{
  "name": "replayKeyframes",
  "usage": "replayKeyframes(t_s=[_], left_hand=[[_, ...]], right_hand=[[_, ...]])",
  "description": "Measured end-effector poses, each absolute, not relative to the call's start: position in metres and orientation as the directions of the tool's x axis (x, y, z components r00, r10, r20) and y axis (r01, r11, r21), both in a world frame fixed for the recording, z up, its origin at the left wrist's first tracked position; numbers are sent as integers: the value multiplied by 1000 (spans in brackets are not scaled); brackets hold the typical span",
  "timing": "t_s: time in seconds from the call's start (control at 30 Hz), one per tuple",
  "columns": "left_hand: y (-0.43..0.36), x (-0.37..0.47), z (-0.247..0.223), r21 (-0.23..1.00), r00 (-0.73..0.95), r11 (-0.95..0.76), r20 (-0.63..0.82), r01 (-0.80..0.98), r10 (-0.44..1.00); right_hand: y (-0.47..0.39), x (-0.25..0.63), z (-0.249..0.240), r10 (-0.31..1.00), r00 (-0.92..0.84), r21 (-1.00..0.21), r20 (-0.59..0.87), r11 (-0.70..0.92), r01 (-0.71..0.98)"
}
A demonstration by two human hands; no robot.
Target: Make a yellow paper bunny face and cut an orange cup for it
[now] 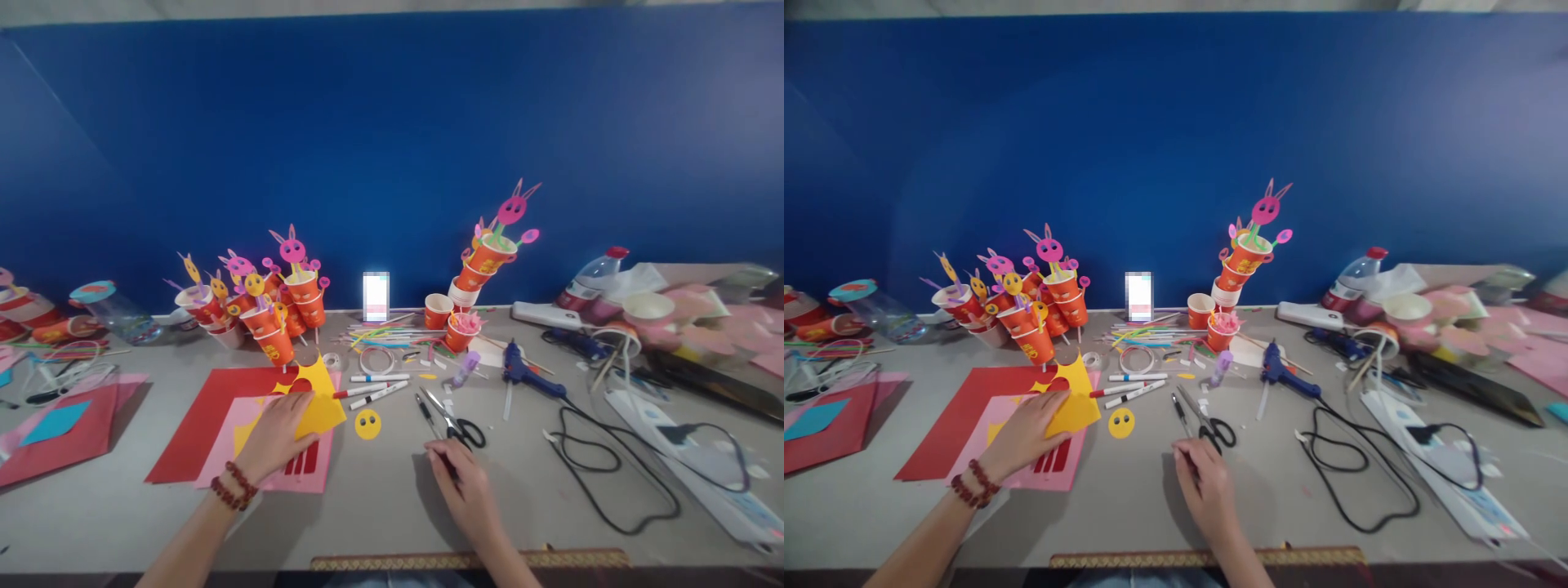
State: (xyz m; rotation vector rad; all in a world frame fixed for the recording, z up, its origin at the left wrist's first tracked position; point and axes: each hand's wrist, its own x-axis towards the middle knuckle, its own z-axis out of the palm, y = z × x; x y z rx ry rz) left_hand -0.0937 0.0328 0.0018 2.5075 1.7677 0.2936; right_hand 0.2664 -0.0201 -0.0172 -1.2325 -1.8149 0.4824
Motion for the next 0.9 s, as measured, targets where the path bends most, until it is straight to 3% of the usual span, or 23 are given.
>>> replayKeyframes(t_s=[0.17, 0.3, 0.5, 0.73, 0.9], left_hand=[[29, -94, 4, 206, 362, -380, 118, 902, 925], [27, -94, 8, 278, 289, -337, 199, 900, 936], [26, -116, 27, 482, 186, -252, 180, 839, 966], [32, -141, 33, 687, 147, -212, 153, 695, 977], [41, -139, 26, 745, 167, -160, 66, 648, 984]], right_hand=[[-18, 257, -2, 845, -286, -638, 452, 530, 559], [-15, 242, 10, 801, -404, -607, 442, 599, 522], [-16, 223, 8, 763, -546, -580, 346, 631, 515], [-5, 158, 13, 485, -833, -296, 266, 864, 408], [-3, 114, 18, 383, -858, -156, 343, 924, 350]])
